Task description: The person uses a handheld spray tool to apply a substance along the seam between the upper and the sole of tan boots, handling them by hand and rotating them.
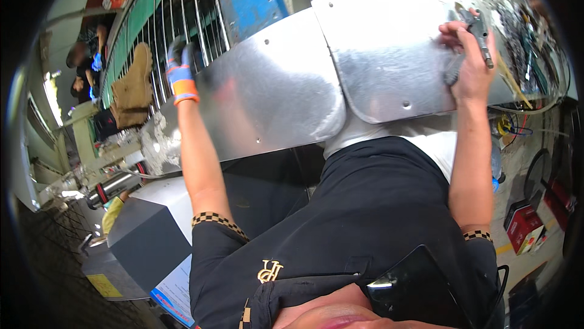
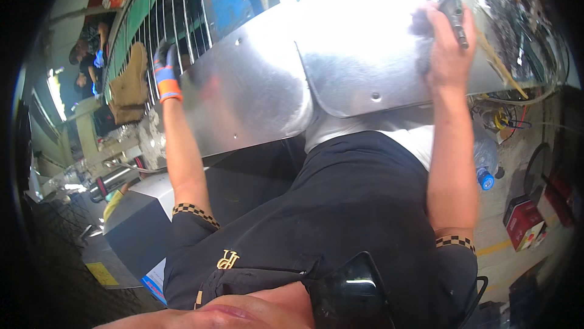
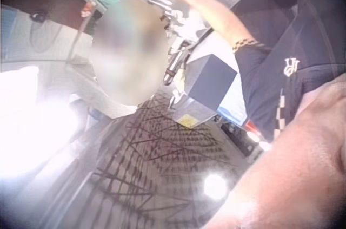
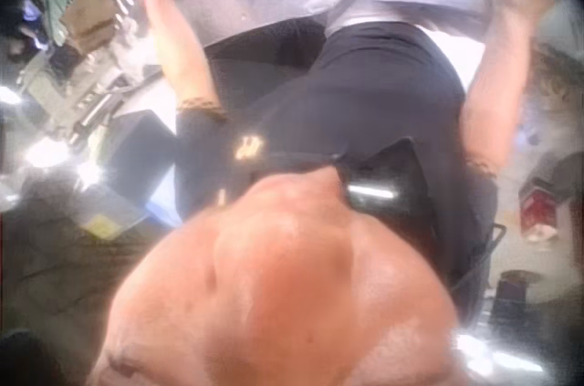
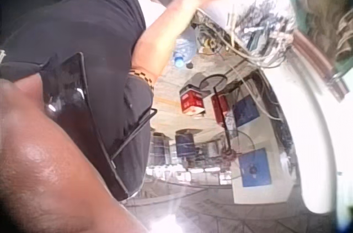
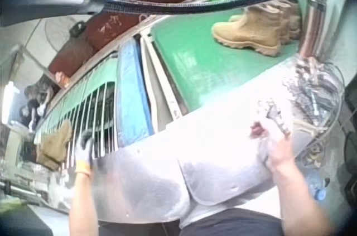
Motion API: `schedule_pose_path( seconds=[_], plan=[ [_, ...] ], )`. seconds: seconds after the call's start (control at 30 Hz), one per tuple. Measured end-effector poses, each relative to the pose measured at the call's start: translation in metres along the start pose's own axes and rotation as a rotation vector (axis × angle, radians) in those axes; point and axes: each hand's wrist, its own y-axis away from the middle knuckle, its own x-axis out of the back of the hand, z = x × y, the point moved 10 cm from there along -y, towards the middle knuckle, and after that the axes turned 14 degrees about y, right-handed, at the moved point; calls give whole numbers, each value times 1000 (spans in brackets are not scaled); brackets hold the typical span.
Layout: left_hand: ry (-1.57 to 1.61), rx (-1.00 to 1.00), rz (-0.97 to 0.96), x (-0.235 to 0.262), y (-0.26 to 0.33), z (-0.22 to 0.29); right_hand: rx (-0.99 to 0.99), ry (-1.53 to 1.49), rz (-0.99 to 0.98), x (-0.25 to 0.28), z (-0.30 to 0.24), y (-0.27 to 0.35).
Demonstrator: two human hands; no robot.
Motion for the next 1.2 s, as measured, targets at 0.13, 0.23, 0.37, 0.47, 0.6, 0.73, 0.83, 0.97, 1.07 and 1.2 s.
schedule_pose_path(
  seconds=[0.13,0.23,0.37,0.47,0.6,0.73,0.83,0.97,1.07,1.2],
  plan=[
    [-869,-53,368,193,-27,-11,117,90,-241,-124,-14,30],
    [-1016,-145,545,305,-67,4,322,58,-360,-186,-42,49],
    [-1199,-263,577,401,-129,15,203,83,-455,-205,-47,47],
    [-1278,344,581,461,-170,-45,185,91,-464,-203,-50,44],
    [-931,671,217,439,-209,-109,136,-20,-314,-196,-45,36],
    [-1522,355,71,365,-210,-89,157,47,-361,-199,-43,39],
    [-1651,239,126,311,-151,-99,350,213,-405,-202,-52,45],
    [-1721,64,30,273,-64,-97,433,309,-308,-201,-42,45],
    [-1236,201,183,293,-2,-47,390,257,-293,-201,-32,41],
    [-543,55,240,206,133,23,435,60,-243,-190,-49,40]
  ],
)
